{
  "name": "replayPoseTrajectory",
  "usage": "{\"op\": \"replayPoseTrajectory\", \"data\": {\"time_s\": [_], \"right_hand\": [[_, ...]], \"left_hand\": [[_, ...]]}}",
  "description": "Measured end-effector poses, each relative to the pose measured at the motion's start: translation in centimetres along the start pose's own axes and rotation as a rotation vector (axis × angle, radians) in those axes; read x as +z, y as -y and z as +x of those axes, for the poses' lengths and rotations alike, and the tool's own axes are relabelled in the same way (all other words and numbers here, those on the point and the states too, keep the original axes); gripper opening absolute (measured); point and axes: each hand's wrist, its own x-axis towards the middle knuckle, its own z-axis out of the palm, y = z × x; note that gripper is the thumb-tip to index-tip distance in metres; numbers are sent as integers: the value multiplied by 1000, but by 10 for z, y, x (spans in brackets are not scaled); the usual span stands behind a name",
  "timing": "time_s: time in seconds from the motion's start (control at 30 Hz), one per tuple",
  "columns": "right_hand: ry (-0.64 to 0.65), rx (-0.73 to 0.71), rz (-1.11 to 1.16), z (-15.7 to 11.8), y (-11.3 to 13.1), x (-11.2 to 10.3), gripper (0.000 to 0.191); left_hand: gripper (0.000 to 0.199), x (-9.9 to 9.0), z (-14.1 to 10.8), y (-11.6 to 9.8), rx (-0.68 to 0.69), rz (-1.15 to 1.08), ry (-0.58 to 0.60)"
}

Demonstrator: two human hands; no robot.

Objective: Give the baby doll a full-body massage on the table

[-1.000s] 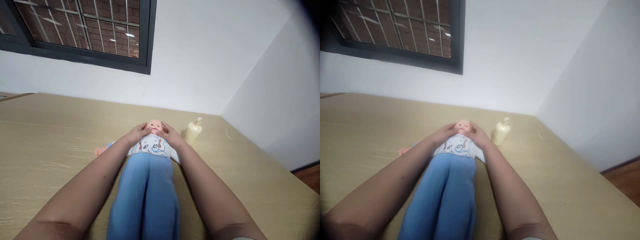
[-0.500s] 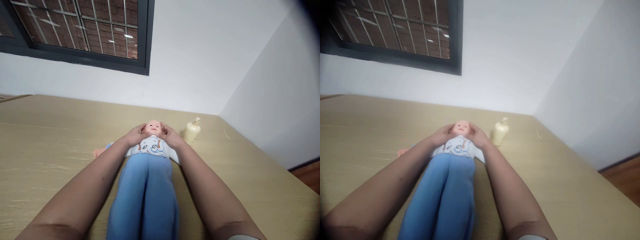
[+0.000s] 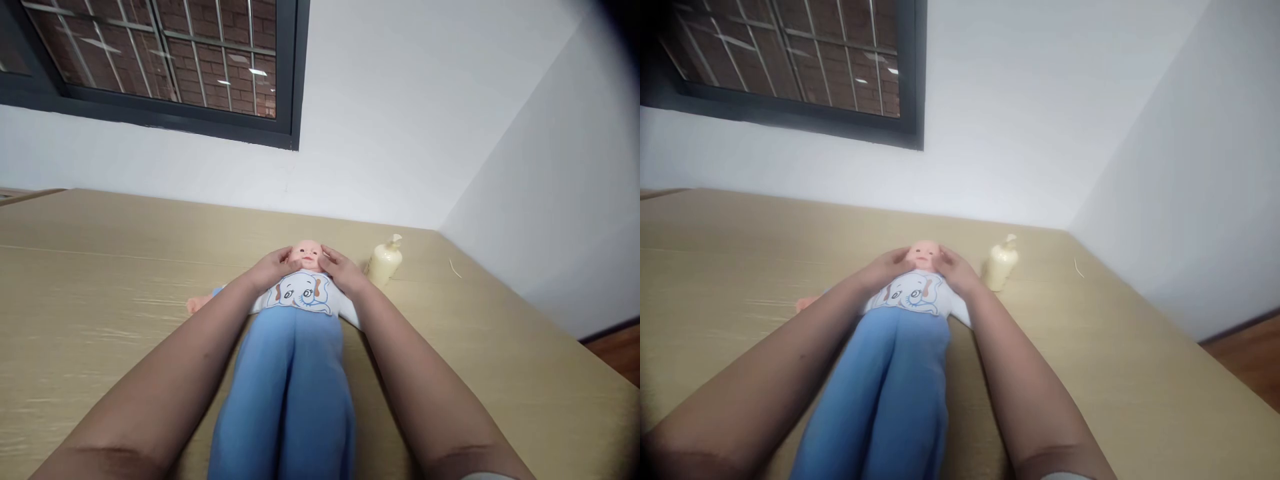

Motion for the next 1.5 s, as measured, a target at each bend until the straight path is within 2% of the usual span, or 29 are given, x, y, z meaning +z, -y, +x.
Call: {"op": "replayPoseTrajectory", "data": {"time_s": [0.1,0.2,0.3,0.37,0.5,0.57,0.73,0.9,0.97,1.07,1.2,1.37,1.5], "right_hand": [[71,-12,-26,-6,12,6,77],[52,-6,-55,-7,16,9,85],[14,-6,-139,-5,13,8,91],[13,-24,-195,-4,13,7,88],[92,-105,-186,-7,16,4,64],[139,-132,-130,-8,17,3,59],[158,-91,51,-4,5,-2,62],[69,7,165,4,-10,-7,68],[-3,27,122,4,-10,-5,68],[-35,4,-49,2,-2,1,72],[-45,-1,-189,-4,10,8,85],[-85,-13,-300,-5,13,8,89],[-49,-50,-250,-4,11,7,79]], "left_hand": [[70,1,-2,-5,3,155,-10],[71,-1,0,-3,-9,218,-6],[85,-6,4,4,-23,325,-109],[89,-8,7,8,-15,351,-146],[68,-8,5,6,74,274,-21],[63,-7,2,2,68,221,2],[59,-7,-5,-3,-18,-74,72],[53,-5,-3,-1,-85,-238,-9],[55,-3,-2,-2,-52,-167,0],[67,0,-2,-5,8,53,22],[68,2,-3,-8,13,241,-53],[60,2,-2,-8,67,341,-56],[59,0,0,-7,65,270,-16]]}}
